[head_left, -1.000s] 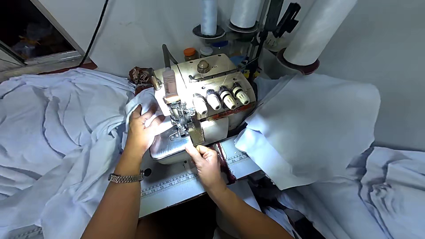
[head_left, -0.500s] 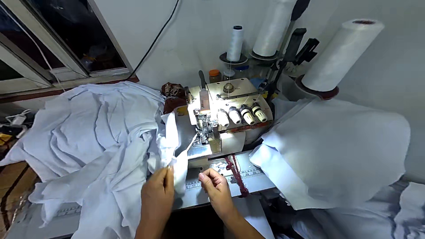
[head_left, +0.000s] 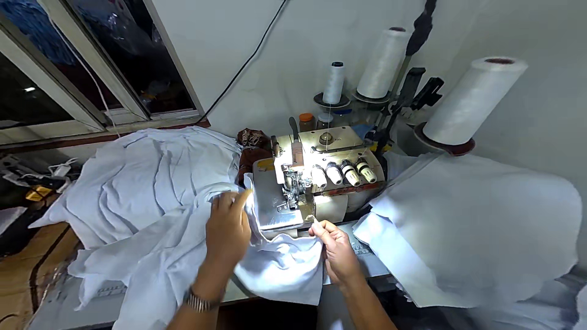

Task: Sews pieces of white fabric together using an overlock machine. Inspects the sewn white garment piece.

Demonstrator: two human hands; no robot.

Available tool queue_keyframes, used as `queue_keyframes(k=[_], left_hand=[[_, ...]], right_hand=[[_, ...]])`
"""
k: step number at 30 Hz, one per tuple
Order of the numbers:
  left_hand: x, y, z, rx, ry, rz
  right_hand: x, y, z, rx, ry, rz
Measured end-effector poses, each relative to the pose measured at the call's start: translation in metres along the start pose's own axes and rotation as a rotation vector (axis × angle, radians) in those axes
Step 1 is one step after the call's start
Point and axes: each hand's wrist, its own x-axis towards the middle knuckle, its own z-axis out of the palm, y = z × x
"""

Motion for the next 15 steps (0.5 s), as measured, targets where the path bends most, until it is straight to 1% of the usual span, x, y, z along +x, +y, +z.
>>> queue_keyframes(k=[2,4,5,6,7,8,9,10,12,14,15], left_hand=[[0.036,-0.027,0.012,-0.044,-0.115,0.024],[0.052,-0.05,0.024,-0.126,-0.189,0.087],[0.054,-0.059,0.024,-0.154,-0.209,0.133],[0.053,-0.065,0.021,-0.178,-0.223,0.186],[0.048,-0.069,0.015,-0.206,-0.226,0.23],[0.039,-0.068,0.01,-0.228,-0.211,0.26],[0.028,-0.064,0.005,-0.235,-0.198,0.28],[0.017,-0.054,0.001,-0.227,-0.189,0.31],[-0.002,-0.033,-0.007,-0.19,-0.156,0.402],[-0.012,-0.014,-0.023,-0.122,-0.058,0.495],[-0.013,-0.009,-0.036,-0.102,0.0,0.508]], right_hand=[[-0.01,0.001,-0.005,-0.009,-0.118,0.006],[-0.021,0.001,-0.017,-0.069,-0.245,0.013],[-0.026,0.0,-0.023,-0.144,-0.26,-0.019],[-0.03,0.0,-0.028,-0.267,-0.218,-0.093],[-0.034,0.001,-0.03,-0.448,-0.121,-0.206],[-0.038,0.003,-0.029,-0.66,-0.018,-0.327],[-0.043,0.002,-0.024,-0.806,0.025,-0.419],[-0.048,0.001,-0.015,-0.874,0.008,-0.475],[-0.06,0.005,0.009,-0.928,-0.113,-0.49],[-0.07,0.021,0.027,-0.884,-0.277,-0.473],[-0.072,0.028,0.031,-0.823,-0.35,-0.464]])
